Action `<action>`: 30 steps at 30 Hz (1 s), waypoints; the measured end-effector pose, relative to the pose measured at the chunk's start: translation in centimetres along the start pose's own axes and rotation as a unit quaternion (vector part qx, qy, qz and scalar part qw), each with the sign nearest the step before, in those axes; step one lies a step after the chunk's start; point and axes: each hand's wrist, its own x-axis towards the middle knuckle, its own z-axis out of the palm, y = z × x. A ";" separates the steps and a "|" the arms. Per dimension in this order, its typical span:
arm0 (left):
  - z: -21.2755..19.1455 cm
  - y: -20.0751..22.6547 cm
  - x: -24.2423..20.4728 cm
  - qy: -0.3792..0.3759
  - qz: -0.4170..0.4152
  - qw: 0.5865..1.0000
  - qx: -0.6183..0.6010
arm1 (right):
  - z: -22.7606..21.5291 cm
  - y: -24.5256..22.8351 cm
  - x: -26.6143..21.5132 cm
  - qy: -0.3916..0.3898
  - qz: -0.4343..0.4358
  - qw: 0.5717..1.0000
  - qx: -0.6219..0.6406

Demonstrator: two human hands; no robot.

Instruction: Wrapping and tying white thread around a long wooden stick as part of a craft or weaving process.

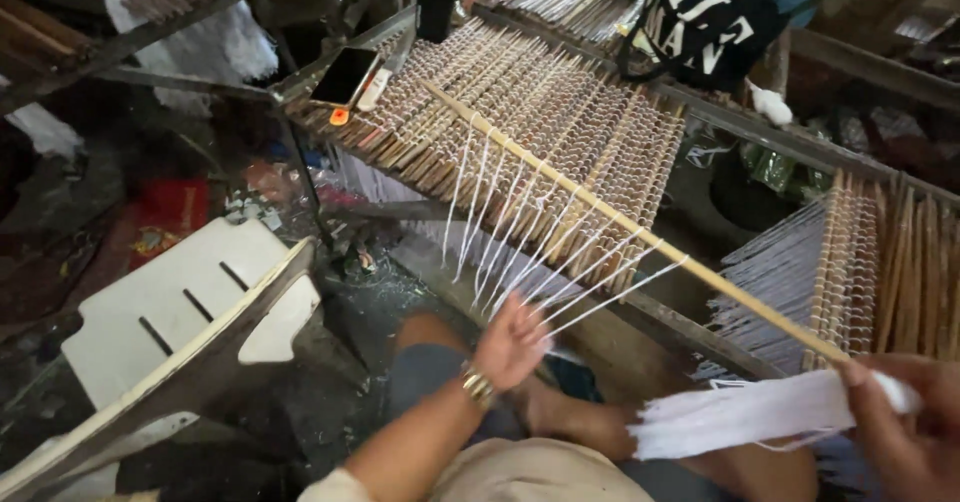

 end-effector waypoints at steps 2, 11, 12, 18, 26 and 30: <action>-5.0 -0.1 -2.1 0.123 0.011 0.992 0.006 | 0.4 1.2 -0.2 0.012 0.061 0.997 0.045; 9.8 -6.6 -2.7 0.196 -0.095 0.896 0.386 | -0.4 -8.4 -0.1 -0.099 0.110 0.989 -0.028; 13.0 -6.5 -1.7 0.024 0.006 0.829 0.559 | 0.2 -7.9 -0.4 -0.108 0.066 0.991 0.036; 19.3 -7.5 1.5 -0.122 0.174 0.674 0.708 | 2.1 -7.5 -1.8 -0.100 0.049 0.992 0.061; 20.8 -5.6 0.0 -0.058 0.050 0.792 0.606 | 3.1 -7.8 -2.1 -0.088 0.060 0.989 0.099; 21.0 -5.6 0.2 -0.067 0.106 0.684 0.718 | 3.4 -8.4 -2.0 -0.090 0.060 0.987 0.119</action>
